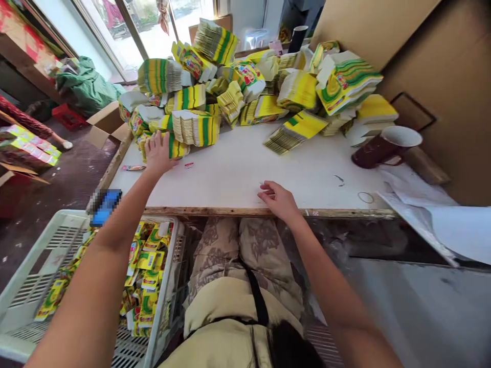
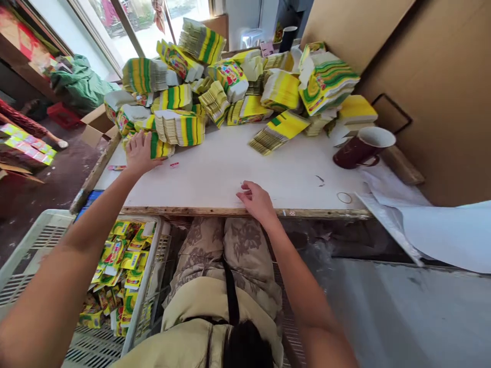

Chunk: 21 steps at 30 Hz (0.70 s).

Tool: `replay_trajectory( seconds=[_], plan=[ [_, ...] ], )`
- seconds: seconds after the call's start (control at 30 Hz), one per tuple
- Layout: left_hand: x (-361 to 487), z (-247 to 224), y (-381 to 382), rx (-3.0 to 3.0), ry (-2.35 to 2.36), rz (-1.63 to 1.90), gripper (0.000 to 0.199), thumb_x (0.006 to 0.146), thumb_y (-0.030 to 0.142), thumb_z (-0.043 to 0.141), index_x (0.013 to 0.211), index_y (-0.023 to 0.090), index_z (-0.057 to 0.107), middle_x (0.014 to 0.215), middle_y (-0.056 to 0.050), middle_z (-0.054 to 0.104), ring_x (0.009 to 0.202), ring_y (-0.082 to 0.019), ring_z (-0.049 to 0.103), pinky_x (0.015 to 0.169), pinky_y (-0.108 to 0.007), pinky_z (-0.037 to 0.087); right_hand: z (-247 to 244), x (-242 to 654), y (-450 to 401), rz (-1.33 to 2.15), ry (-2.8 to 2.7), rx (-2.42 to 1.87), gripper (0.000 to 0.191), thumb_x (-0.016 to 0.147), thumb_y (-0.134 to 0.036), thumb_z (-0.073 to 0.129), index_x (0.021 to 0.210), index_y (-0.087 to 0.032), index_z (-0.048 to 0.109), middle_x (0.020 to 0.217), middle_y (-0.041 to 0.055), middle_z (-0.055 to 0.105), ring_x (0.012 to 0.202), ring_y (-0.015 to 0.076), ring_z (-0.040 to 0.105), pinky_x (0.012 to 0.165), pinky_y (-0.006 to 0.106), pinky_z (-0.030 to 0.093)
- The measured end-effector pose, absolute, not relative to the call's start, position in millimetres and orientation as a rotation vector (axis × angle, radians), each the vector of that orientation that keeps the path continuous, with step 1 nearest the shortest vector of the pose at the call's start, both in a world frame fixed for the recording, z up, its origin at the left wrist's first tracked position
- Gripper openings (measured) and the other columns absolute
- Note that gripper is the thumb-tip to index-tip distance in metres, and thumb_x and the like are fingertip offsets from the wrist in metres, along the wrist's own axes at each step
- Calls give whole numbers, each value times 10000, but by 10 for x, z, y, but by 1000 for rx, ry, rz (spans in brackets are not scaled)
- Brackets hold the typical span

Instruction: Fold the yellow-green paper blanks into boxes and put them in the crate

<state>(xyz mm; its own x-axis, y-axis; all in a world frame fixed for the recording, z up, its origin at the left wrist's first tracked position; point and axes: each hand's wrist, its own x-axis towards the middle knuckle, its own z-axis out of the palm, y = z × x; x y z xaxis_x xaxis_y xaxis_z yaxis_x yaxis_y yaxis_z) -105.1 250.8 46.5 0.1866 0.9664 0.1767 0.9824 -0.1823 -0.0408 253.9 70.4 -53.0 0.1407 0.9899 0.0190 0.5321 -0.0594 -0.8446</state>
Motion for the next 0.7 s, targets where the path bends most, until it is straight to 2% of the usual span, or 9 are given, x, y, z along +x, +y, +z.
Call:
replay_trajectory(
  seconds=[0.23, 0.37, 0.47, 0.57, 0.7],
  plan=[
    [-1283, 406, 2661, -2333, -1847, -169, 1173, 665, 661, 751, 1568, 183, 175, 1659, -204, 104, 1520, -412, 99, 1204, -574, 55, -701, 3209, 1271, 539, -1351, -1897, 486, 772, -356, 658, 1215, -170, 590, 1190, 151, 658, 920, 247, 674, 861, 464, 559],
    [-1362, 472, 2777, -2333, -1852, -76, 1212, 676, 673, 725, 1574, 135, 116, 1645, -257, 93, 1514, -466, 69, 1180, -620, 35, -623, 3388, 1561, 260, -1420, -1949, 584, 740, -339, 703, 1279, -162, 563, 1265, 194, 588, 1052, 312, 631, 946, 529, 502],
    [-1375, 522, 2856, -2308, -1851, 52, 1192, 680, 555, 764, 1569, 100, 114, 1590, -284, 238, 1480, -473, 182, 1174, -589, 84, -514, 3422, 1713, 174, -1430, -1940, 619, 749, -313, 699, 1325, -154, 536, 1293, 210, 565, 1115, 327, 608, 999, 545, 467],
    [-1371, 568, 2866, -2278, -1824, 121, 1030, 701, 438, 758, 1519, 91, 238, 1483, -233, 428, 1398, -424, 351, 1165, -516, 149, -466, 3370, 1735, 245, -1447, -1912, 619, 750, -322, 695, 1327, -163, 537, 1301, 195, 567, 1084, 312, 628, 956, 528, 503],
    [-1375, 648, 2789, -2265, -1800, 138, 850, 698, 405, 749, 1403, 93, 391, 1400, -198, 518, 1326, -386, 435, 1136, -477, 201, -523, 3296, 1604, 398, -1450, -1889, 621, 749, -342, 697, 1317, -142, 548, 1318, 213, 569, 1014, 298, 672, 875, 476, 549]
  ],
)
